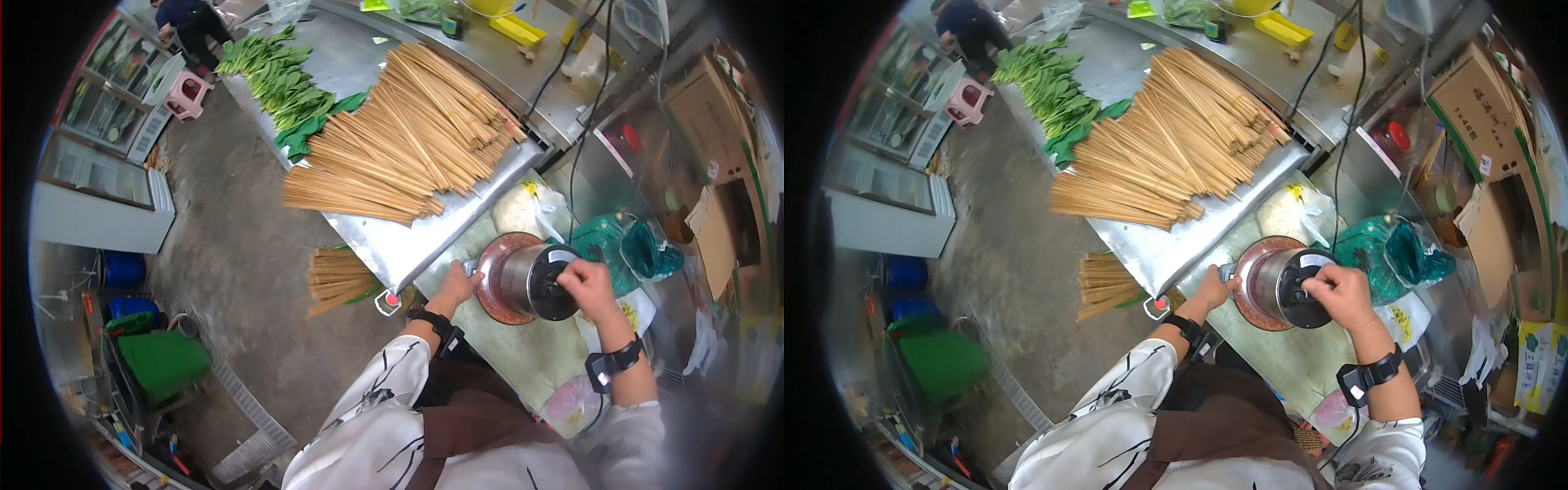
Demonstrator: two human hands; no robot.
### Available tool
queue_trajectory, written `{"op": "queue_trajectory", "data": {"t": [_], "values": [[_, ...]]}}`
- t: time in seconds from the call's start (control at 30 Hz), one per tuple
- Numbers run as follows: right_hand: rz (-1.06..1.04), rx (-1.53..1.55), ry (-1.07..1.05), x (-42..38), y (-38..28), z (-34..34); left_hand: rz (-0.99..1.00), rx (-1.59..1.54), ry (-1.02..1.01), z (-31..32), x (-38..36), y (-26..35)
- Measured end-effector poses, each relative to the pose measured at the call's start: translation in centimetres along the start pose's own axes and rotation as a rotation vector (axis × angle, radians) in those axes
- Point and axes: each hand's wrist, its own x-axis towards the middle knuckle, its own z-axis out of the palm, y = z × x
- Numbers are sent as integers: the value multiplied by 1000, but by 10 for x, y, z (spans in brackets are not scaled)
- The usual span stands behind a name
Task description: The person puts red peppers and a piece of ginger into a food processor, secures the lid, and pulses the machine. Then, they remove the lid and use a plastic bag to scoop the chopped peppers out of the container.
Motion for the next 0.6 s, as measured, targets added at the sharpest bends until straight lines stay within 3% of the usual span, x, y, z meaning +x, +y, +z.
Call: {"op": "queue_trajectory", "data": {"t": [0.17,0.4,0.5,0.6], "values": [[-100,55,101,-22,-18,-49,-43,25,-51,-4,-16,-5],[5,-47,186,-55,0,-69,-83,-71,27,-12,-63,-33],[41,-151,106,-67,13,-62,-224,-204,-7,-13,-66,-70],[9,-296,-23,-71,31,-50,-272,-393,-57,-25,-77,-65]]}}
